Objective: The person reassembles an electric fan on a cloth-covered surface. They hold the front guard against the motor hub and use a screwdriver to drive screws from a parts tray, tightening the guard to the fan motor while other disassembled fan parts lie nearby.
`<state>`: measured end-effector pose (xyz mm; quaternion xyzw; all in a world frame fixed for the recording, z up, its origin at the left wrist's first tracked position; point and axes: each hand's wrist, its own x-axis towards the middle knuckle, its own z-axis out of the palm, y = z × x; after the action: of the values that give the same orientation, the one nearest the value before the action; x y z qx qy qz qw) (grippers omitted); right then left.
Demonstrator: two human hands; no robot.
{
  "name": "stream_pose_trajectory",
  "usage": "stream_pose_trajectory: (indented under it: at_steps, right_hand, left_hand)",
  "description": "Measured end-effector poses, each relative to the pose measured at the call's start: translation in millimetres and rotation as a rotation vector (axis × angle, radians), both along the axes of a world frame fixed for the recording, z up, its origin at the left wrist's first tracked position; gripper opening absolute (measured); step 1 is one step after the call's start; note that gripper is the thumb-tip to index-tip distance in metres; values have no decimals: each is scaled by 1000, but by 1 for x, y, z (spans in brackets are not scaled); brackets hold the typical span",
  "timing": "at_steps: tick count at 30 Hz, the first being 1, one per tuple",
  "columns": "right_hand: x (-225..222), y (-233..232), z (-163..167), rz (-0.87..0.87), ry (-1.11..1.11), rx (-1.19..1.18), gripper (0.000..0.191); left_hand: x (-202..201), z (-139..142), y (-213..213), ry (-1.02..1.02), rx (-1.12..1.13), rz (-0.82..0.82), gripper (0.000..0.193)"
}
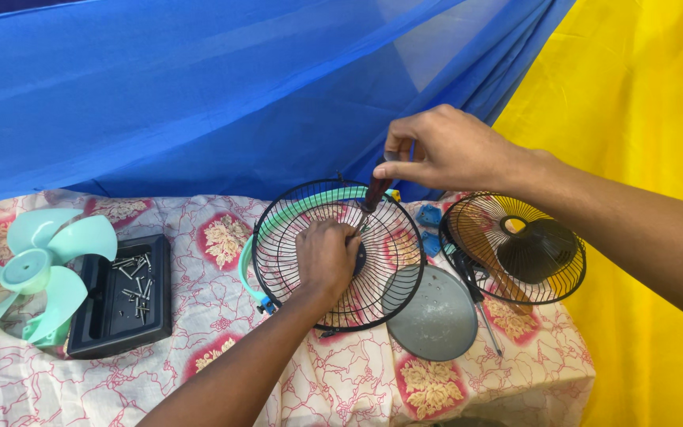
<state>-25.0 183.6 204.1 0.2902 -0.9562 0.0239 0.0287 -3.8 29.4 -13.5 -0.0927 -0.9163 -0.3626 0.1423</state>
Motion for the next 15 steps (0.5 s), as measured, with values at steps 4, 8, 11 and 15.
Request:
stream_pose_trajectory:
  at_steps: [4, 8, 11, 15]
  right_hand:
    - [-1, -4, 0, -150, 127, 282, 60]
    - [-4, -1, 0, 42, 33, 33, 39]
    - [-6, 6, 5, 278, -65, -124, 41]
    - [-6, 11, 9, 484, -83, -131, 40]
  left_hand:
    - [0, 0, 1, 24, 8, 10, 15]
    - [-3, -1, 0, 18, 1, 17, 14]
    - [-4, -2, 0, -15, -3, 15, 13]
    - [-6, -3, 1, -25, -16, 13, 12]
